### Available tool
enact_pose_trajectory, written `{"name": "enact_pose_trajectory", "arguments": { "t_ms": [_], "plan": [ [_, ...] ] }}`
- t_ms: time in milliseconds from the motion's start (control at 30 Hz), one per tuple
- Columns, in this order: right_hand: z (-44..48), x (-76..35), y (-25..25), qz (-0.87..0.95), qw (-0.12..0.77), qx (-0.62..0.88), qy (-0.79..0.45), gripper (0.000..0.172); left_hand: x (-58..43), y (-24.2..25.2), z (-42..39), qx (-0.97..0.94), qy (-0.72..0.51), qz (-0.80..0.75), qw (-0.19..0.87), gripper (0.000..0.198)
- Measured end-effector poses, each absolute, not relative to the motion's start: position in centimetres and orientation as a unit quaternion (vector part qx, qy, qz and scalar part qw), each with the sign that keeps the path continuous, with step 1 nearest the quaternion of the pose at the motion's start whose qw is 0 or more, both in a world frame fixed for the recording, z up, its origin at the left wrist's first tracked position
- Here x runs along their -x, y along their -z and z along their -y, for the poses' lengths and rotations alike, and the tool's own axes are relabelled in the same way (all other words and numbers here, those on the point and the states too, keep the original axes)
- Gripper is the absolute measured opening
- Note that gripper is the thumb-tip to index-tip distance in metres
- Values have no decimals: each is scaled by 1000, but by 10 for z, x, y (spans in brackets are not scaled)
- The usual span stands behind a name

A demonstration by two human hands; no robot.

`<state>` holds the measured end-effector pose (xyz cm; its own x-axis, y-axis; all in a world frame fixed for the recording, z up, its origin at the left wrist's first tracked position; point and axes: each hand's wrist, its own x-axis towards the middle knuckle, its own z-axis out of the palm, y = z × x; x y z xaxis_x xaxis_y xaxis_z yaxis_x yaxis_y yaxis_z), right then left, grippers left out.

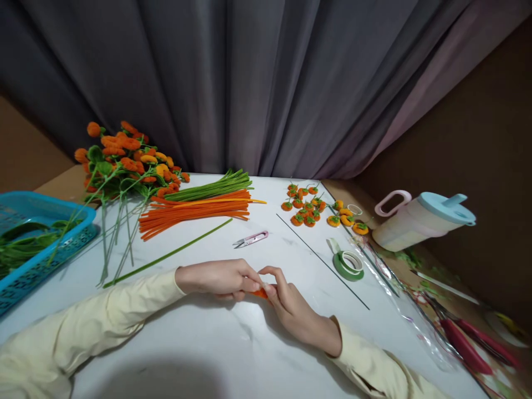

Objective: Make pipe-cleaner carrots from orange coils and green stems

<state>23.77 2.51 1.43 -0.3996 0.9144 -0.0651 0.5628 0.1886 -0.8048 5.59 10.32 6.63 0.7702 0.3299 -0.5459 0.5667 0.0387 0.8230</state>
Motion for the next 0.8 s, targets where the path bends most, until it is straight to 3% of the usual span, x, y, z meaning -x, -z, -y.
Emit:
{"name": "enact_pose_trajectory", "arguments": {
  "t_ms": [333,467,567,633,700,800],
  "plan": [
    [-29,-238,-16,697,261,483,-460,30,-60,-70,-99,-720,84,-319,610,41],
    [-35,-246,-29,709,216,498,-451,34,-60,-64,-99,-656,71,-312,683,41],
    [-33,-277,-54,733,190,552,-348,39,-58,-52,-101,-566,54,-311,762,41],
    [-19,-313,-71,739,232,602,-194,41,-57,-44,-101,-517,56,-311,795,39],
    [6,-358,-82,672,249,695,-67,42,-56,-37,-102,-491,56,-310,812,38],
    [54,-425,-78,526,186,829,35,39,-55,-31,-102,-483,43,-299,822,39]
  ]
}}
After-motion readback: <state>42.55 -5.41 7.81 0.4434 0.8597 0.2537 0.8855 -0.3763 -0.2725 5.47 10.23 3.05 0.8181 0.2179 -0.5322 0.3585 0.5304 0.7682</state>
